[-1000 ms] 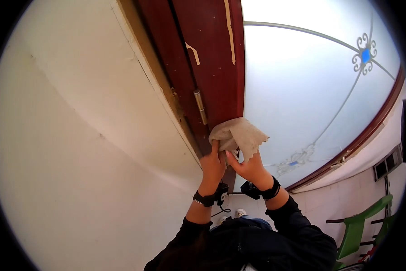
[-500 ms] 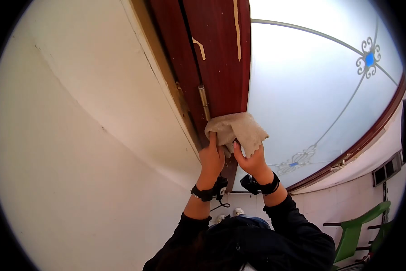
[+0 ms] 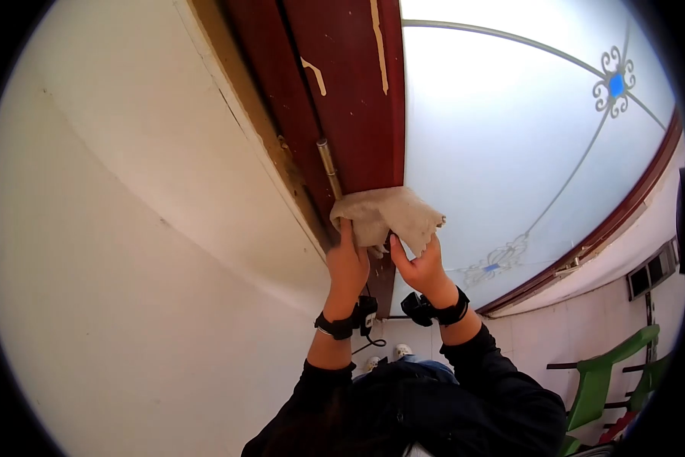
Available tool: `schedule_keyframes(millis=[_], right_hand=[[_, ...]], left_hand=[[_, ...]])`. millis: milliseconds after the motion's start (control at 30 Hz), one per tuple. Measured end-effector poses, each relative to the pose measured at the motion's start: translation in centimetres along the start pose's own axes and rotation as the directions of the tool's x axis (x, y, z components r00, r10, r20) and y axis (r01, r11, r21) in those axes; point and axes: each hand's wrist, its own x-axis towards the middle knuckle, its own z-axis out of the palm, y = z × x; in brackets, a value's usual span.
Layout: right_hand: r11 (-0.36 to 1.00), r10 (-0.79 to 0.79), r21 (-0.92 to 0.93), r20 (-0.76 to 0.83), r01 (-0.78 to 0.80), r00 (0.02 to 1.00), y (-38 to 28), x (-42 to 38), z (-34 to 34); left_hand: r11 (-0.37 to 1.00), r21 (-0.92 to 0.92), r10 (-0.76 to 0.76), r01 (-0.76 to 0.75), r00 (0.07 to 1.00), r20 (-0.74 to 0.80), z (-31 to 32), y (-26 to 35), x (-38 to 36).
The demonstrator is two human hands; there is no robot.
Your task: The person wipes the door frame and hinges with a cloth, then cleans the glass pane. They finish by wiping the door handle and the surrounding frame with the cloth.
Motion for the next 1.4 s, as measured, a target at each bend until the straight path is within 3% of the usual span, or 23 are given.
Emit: schedule_keyframes(millis=[67, 200, 267, 333, 433, 533, 600, 733, 800, 900, 1033, 1100, 1200, 1333, 1400], right_hand=[[0.998, 0.046, 0.046, 0.017, -0.047, 0.999, 0.5, -0.8, 0.0], [0.993, 0.027, -0.117, 0.05, -0.021, 0.998, 5.2, -7.4, 1.6], [0.977, 0.094, -0.197, 0.083, -0.076, 0.992, 6.7, -9.9, 2.1], [0.972, 0.053, -0.235, 0.098, -0.028, 0.994, 5.4, -8.6, 1.5], [0.988, 0.077, -0.137, 0.041, -0.071, 0.996, 3.4, -5.9, 0.1], [0.996, 0.086, -0.039, 0.019, -0.085, 0.996, 0.6, -3.0, -0.5], [0.94, 0.301, 0.169, 0.008, -0.298, 0.954, 0.1, -2.7, -0.4], [0.945, 0.313, 0.098, 0.01, -0.312, 0.95, 2.9, -6.1, 0.7], [0.918, 0.389, 0.083, 0.011, -0.388, 0.921, 4.1, -8.0, 1.2], [0.881, 0.468, 0.045, 0.058, -0.471, 0.882, 5.0, -9.2, 1.5], [0.881, 0.461, 0.124, -0.008, -0.457, 0.887, 2.9, -7.8, 1.5], [0.977, 0.207, -0.055, -0.015, -0.207, 0.978, 1.5, -5.8, 1.1], [0.982, 0.149, -0.115, -0.009, -0.149, 0.989, 1.3, -4.5, 1.0], [0.978, 0.122, -0.178, 0.048, -0.111, 0.991, 2.6, -6.1, 1.8], [0.965, 0.232, -0.131, 0.03, -0.226, 0.972, 3.3, -7.7, 2.2]], left_hand=[[0.998, 0.058, -0.031, 0.03, 0.999, 0.014, 0.8, -0.6, -0.6], [0.973, 0.228, -0.043, 0.024, 0.996, 0.078, 4.1, -4.8, -4.7], [0.974, 0.222, -0.072, 0.05, 0.993, 0.089, 4.1, -4.6, -5.9], [0.974, 0.215, -0.097, 0.075, 0.991, 0.094, 3.8, -4.3, -5.5], [0.983, 0.178, -0.036, 0.034, 0.999, 0.009, 1.9, -3.1, -4.0], [0.998, 0.02, 0.062, -0.06, 0.995, -0.076, 0.8, -1.5, -2.0], [1.0, 0.028, 0.011, -0.011, 1.0, 0.012, 1.3, -2.2, -1.9], [0.995, 0.103, -0.024, 0.016, 0.997, 0.071, 4.3, -4.9, -5.0], [0.986, 0.072, -0.161, 0.15, 0.969, 0.188, 5.9, -6.1, -6.6], [0.993, -0.069, -0.081, 0.092, 0.986, 0.147, 7.0, -7.5, -7.7], [0.988, -0.13, -0.057, 0.08, 0.983, 0.175, 5.2, -6.0, -6.9], [0.983, -0.179, -0.021, 0.041, 0.994, 0.111, 3.0, -4.1, -5.4], [0.97, -0.205, -0.085, 0.128, 0.975, 0.205, 1.3, -2.5, -3.6], [0.972, -0.113, -0.163, 0.208, 0.934, 0.317, 3.4, -4.6, -4.7], [0.98, -0.096, -0.136, 0.174, 0.94, 0.313, 5.7, -7.3, -6.6]])
